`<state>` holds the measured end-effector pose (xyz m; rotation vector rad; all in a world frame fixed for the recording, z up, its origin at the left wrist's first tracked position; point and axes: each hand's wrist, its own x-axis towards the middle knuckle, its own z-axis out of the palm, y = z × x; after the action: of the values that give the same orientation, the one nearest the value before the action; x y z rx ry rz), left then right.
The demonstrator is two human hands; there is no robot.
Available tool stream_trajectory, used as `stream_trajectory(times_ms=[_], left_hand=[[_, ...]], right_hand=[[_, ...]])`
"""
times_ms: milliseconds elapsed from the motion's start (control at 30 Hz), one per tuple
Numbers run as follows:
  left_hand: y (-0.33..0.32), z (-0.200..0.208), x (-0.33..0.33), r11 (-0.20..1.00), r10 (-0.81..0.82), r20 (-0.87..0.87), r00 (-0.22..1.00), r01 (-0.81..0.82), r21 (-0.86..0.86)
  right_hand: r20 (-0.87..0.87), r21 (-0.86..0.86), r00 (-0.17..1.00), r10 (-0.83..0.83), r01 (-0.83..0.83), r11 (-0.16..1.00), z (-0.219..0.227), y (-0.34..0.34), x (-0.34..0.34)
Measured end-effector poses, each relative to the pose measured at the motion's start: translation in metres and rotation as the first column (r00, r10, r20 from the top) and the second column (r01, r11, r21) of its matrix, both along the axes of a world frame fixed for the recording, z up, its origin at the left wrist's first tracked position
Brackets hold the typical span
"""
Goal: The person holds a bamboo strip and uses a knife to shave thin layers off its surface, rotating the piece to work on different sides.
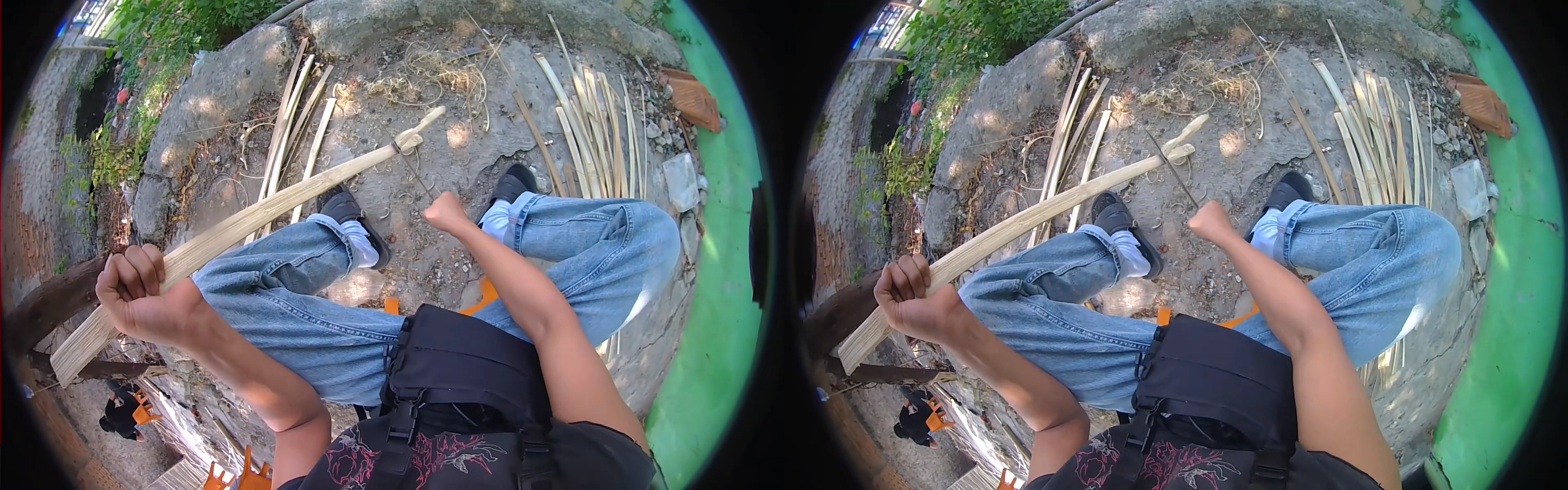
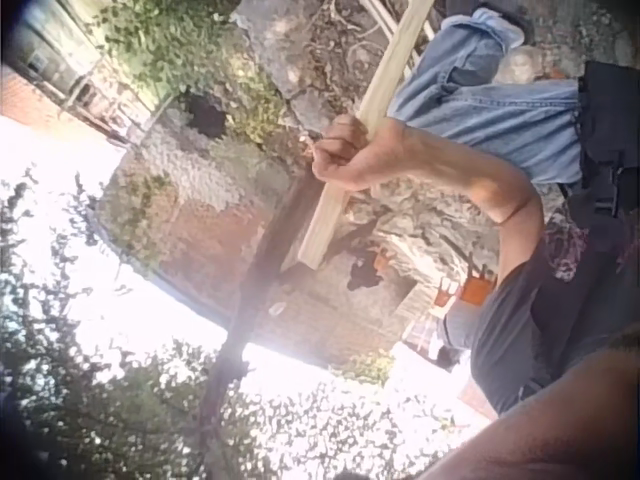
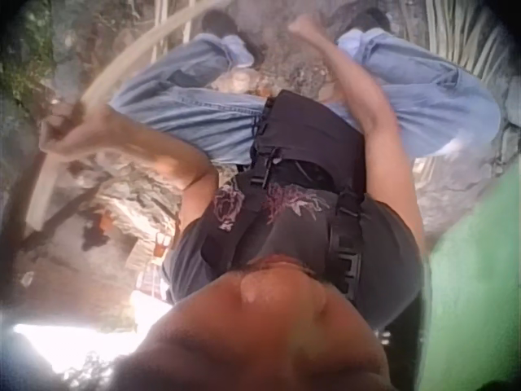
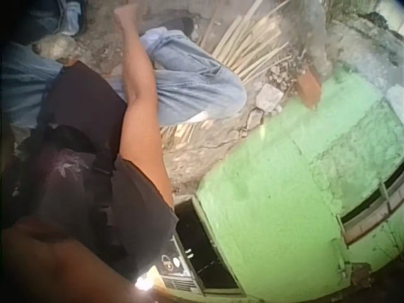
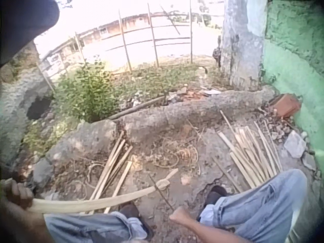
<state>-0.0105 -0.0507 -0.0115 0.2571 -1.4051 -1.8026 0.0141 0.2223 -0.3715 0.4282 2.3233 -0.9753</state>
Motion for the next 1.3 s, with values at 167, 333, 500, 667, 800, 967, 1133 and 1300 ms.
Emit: stream_trajectory(times_ms=[167, 333, 500, 667, 800, 967, 1133, 1300], left_hand=[[0.008, 0.002, 0.001, 1.000, 0.016, -0.012, 1.000, -0.015, 0.004], [0.005, 0.005, 0.004, 0.998, 0.051, -0.012, 0.999, -0.051, -0.031], [0.005, 0.001, -0.002, 0.999, 0.042, -0.008, 0.999, -0.042, -0.023], [0.004, 0.004, 0.000, 1.000, 0.003, 0.004, 1.000, -0.003, 0.008], [0.004, 0.003, 0.002, 1.000, 0.026, -0.011, 1.000, -0.026, -0.007], [0.004, 0.005, 0.006, 0.999, 0.032, -0.017, 0.999, -0.032, -0.007], [0.007, 0.001, -0.004, 1.000, -0.001, -0.004, 1.000, 0.002, 0.020], [0.004, 0.005, 0.002, 0.999, 0.023, 0.004, 1.000, -0.023, -0.023]], right_hand=[[-0.233, -0.257, 0.972, -0.023, -0.039, 0.966, 0.055, -0.057, 0.008], [-0.230, -0.369, 0.969, 0.092, -0.174, 0.913, 0.133, -0.081, 0.006], [0.053, -0.018, 0.997, -0.057, 0.058, 0.998, -0.002, 0.006, 0.016], [0.039, -0.010, 0.995, -0.089, 0.089, 0.996, 0.022, -0.038, 0.007], [-0.176, -0.222, 0.981, 0.078, -0.117, 0.968, 0.101, -0.069, 0.004], [-0.351, -0.365, 0.933, 0.080, -0.215, 0.906, 0.135, -0.080, 0.013], [0.099, 0.068, 0.993, -0.068, 0.061, 0.996, -0.019, 0.021, 0.009], [0.141, -0.031, 0.987, -0.078, 0.083, 0.996, 0.041, -0.032, -0.008]])
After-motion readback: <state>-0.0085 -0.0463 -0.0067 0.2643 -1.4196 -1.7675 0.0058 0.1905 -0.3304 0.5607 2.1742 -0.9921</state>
